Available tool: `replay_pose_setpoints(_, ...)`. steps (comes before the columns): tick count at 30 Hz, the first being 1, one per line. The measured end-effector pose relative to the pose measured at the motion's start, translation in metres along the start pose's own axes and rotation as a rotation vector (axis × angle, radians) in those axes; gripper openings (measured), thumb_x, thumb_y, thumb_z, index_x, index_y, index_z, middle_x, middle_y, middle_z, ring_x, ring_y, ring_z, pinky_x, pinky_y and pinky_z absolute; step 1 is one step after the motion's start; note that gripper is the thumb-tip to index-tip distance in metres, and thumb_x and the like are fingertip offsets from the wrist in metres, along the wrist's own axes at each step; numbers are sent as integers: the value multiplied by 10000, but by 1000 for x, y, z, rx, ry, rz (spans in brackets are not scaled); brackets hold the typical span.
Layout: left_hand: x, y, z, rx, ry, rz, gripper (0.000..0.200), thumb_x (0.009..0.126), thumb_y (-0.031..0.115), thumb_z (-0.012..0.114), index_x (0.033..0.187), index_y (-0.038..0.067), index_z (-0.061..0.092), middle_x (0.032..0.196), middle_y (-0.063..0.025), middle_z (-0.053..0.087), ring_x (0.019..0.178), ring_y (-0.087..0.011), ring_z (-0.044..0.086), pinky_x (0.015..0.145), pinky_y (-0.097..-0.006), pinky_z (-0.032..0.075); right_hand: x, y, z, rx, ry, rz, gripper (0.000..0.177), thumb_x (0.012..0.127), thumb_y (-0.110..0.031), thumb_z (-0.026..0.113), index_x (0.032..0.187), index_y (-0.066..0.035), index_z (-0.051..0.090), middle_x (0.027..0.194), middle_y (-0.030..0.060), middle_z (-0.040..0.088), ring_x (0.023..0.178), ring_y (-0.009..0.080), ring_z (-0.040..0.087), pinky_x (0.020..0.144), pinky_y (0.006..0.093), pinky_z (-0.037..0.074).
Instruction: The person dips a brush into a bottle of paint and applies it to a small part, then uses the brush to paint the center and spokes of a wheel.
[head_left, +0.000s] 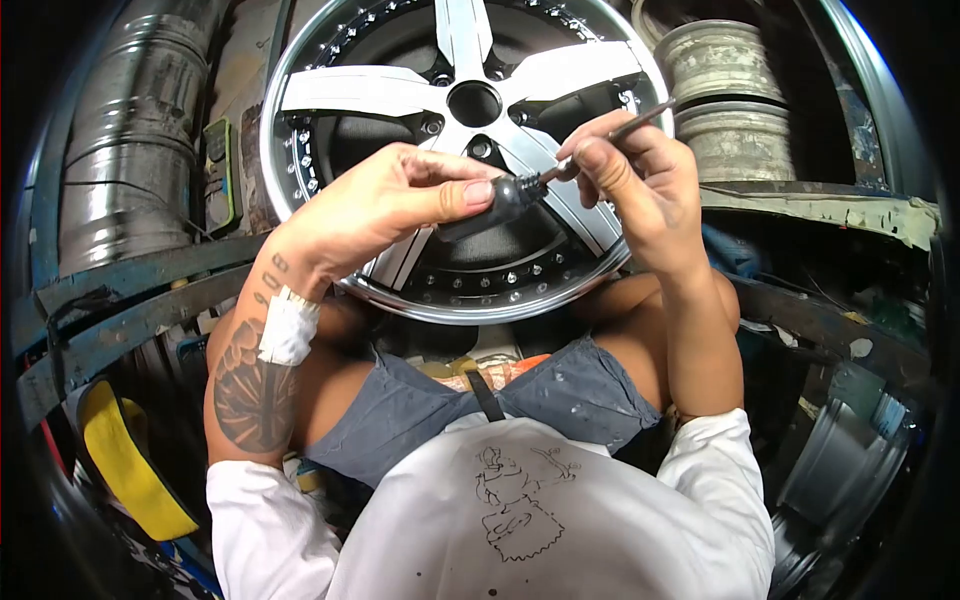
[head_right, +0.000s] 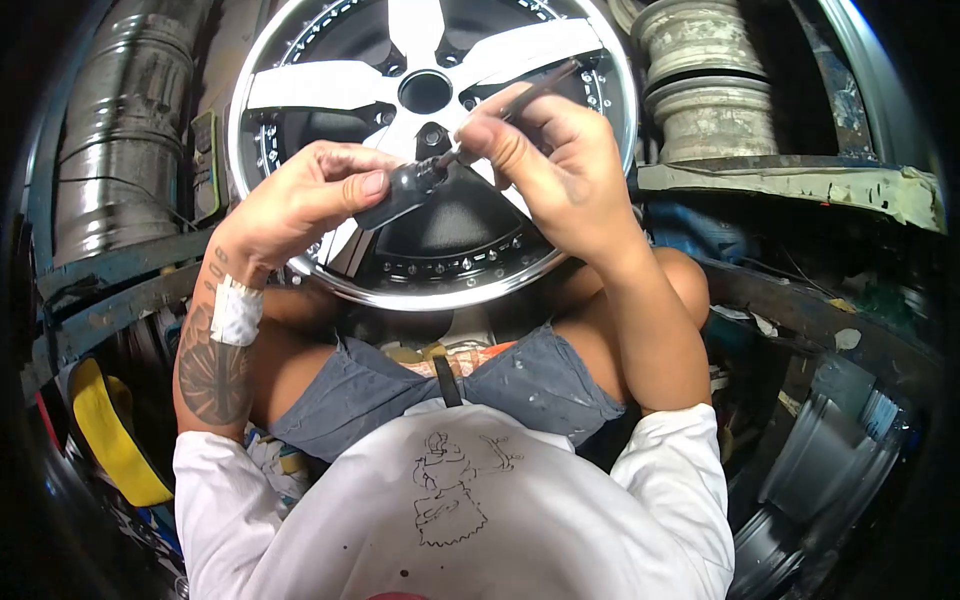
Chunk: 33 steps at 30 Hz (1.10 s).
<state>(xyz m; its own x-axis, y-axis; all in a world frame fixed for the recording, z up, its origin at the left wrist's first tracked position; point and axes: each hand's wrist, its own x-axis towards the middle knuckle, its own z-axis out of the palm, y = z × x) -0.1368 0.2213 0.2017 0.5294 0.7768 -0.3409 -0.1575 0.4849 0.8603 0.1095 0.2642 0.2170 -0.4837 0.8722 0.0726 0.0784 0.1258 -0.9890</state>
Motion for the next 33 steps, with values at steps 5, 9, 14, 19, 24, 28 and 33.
replay_pose_setpoints(5, 1, -2, 0, 55, 85, 2, 426, 887, 291, 735, 1173, -20, 680, 1054, -62, 706, 991, -112, 620, 936, -263, 462, 7, 0, 10, 129, 98, 201, 322, 903, -305, 719, 893, 12, 667, 713, 27, 640, 574, 52, 520, 534, 190, 398)
replay_pose_setpoints(9, 3, -8, -8, 20, 80, -15, 411, 913, 373, 693, 1137, 29, 706, 923, 33, 690, 832, -12, 570, 734, -186, 450, 11, 0, 13, 221, 156, 276, 355, 910, -336, 707, 914, 15, 657, 724, 56, 649, 578, 59, 536, 535, 182, 411)
replay_pose_setpoints(14, 4, -8, -10, -157, 43, -74, 354, 940, 393, 656, 1001, 51, 718, 761, 52, 640, 630, -21, 515, 605, -195, 432, 16, 7, 9, 135, 20, 38, 276, 974, -271, 620, 949, 4, 631, 785, 48, 641, 614, 73, 540, 571, 205, 440)
replay_pose_setpoints(19, 5, -9, -12, -168, -38, -99, 421, 975, 376, 594, 1125, -11, 664, 963, -61, 698, 783, -92, 608, 703, -235, 487, 19, -1, 4, 18, -89, -64, 216, 1004, -196, 553, 961, 7, 612, 805, 35, 606, 662, 78, 543, 602, 217, 450)
replay_pose_setpoints(24, 1, 0, -1, -191, 22, -73, 406, 952, 388, 637, 1032, -4, 706, 800, 17, 646, 680, -41, 544, 605, -201, 442, 18, -3, 7, 23, -104, -179, 223, 1005, -207, 556, 963, 4, 611, 808, 38, 605, 678, 78, 545, 598, 216, 443)
replay_pose_setpoints(28, 1, -4, -5, -155, -12, -51, 414, 967, 380, 607, 1102, -6, 671, 982, -60, 688, 801, -80, 594, 705, -236, 473, 20, 2, 7, 104, -101, -136, 225, 1002, -215, 566, 969, 2, 614, 803, 36, 609, 649, 78, 537, 584, 210, 430)
replay_pose_setpoints(33, 4, -6, -8, -145, -9, -16, 426, 980, 372, 582, 1154, -11, 647, 1085, -107, 695, 869, -104, 611, 759, -250, 478, 16, 5, 7, 12, -8, -217, 189, 991, -169, 576, 961, 9, 629, 821, 41, 629, 632, 76, 542, 579, 207, 437)
